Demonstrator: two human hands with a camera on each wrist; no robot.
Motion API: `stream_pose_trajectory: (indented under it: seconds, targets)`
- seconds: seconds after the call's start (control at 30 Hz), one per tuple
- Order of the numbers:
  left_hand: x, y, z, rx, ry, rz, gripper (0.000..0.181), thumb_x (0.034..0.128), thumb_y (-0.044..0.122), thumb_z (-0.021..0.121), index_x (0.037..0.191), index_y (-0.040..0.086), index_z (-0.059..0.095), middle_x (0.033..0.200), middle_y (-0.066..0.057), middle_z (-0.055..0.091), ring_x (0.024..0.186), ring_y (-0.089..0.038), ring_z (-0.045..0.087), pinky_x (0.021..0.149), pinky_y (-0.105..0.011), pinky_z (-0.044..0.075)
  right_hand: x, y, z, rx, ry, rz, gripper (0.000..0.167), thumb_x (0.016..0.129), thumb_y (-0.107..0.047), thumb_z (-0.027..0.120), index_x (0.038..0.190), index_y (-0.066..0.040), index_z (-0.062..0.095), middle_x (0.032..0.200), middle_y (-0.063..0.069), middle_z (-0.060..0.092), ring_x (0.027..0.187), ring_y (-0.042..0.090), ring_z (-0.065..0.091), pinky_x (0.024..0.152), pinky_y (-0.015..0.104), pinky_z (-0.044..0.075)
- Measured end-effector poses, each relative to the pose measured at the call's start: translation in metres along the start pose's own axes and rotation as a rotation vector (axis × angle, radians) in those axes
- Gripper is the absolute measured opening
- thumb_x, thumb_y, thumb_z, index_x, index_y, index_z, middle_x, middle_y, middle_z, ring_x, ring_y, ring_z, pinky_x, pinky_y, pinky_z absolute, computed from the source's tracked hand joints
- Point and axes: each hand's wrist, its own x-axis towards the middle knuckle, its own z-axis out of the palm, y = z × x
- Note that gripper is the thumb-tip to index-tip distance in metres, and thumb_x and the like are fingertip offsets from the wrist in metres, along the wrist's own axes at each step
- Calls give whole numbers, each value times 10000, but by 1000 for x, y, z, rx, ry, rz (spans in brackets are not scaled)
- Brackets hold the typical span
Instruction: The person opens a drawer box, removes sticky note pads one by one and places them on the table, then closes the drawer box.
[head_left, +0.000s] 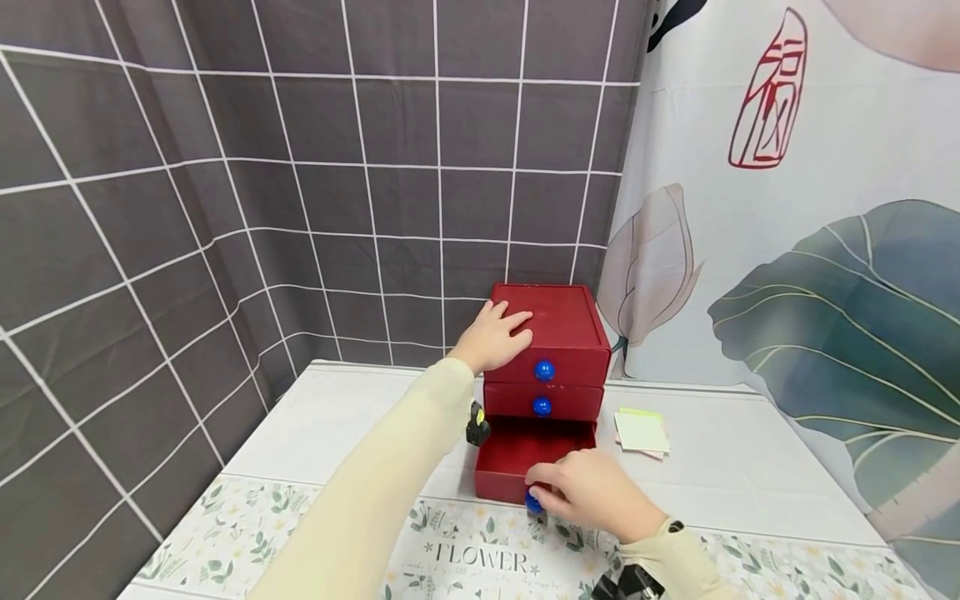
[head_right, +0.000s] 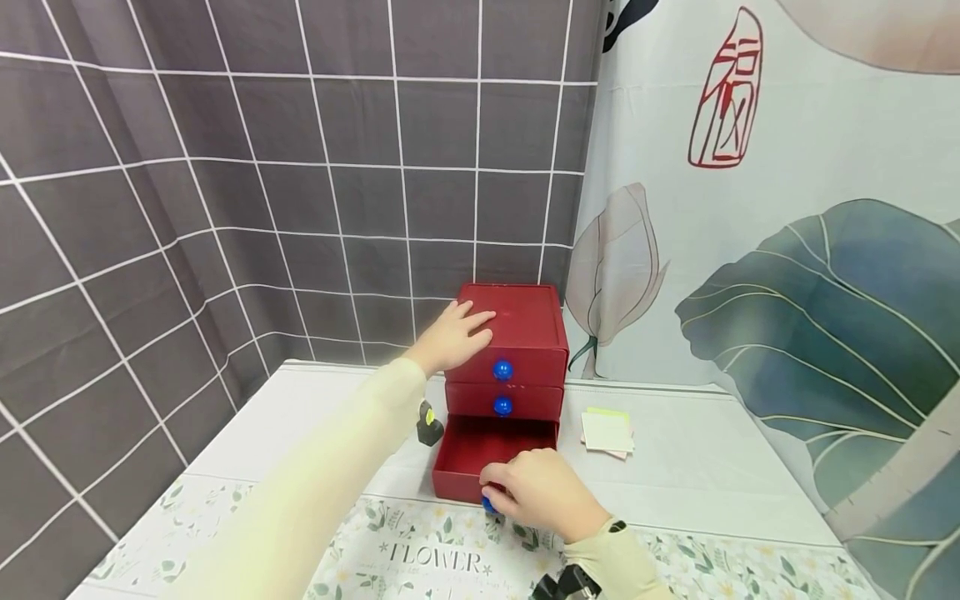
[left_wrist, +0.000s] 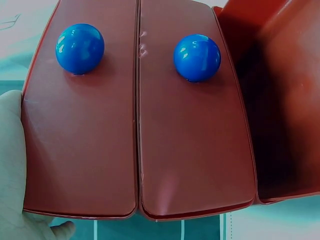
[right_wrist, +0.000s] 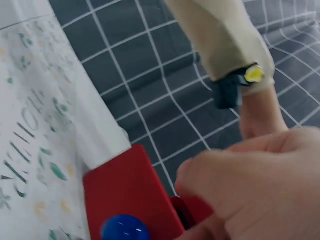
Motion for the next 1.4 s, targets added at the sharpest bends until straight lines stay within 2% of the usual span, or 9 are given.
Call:
stream_pose_trajectory:
  seconds: [0.2,0.4,0.53,0.93,1.13,1.4]
  targets:
    - [0,0,-1,-2,-7,6,588,993,472,395,1546,278,446,1642,-152,280,1539,-368,135,1214,-512,239,4,-10,7,24,-173,92,28,893,-281,746,877,-264,731,653,-176,602,546,10,527,511,250,452]
    - [-1,0,-2,-5,-4,4,589,991,470,396,1546,279,446,1643,-151,278,1538,-374,134,1206,-523,254,5,-14,14,64,-236,145,70,875,-270,767,837,-273,707,659,-198,574,563,25,519,525,260,457]
    - [1,0,-1,0,-6,1,592,993,479,389,1551,288,435,1647,-145,270,1539,-371,131,1206,-521,254,4,-17,18,44,-236,175,73,850,-276,783,851,-260,712,641,-172,566,559,51,525,510,277,454]
    - [-1,1,-1,0,5,4,588,991,470,395,1544,277,449,1642,-149,283,1537,-375,142,1209,-510,253,2,-18,25,-10,-192,190,132,818,-281,808,796,-262,679,604,-156,548,529,69,513,479,272,426]
    - [-2,2,-1,0,12,10,586,992,459,373,1541,273,455,1641,-152,287,1540,-372,136,1237,-467,185,2,-17,25,-32,-166,205,104,810,-252,797,806,-251,693,602,-137,562,519,68,498,473,267,407]
    - [0,1,-1,-4,2,5,591,991,476,372,1545,284,447,1645,-146,277,1541,-373,128,1229,-485,205,1,-12,31,-52,-141,223,91,814,-269,790,854,-247,711,601,-125,578,510,71,501,466,273,401]
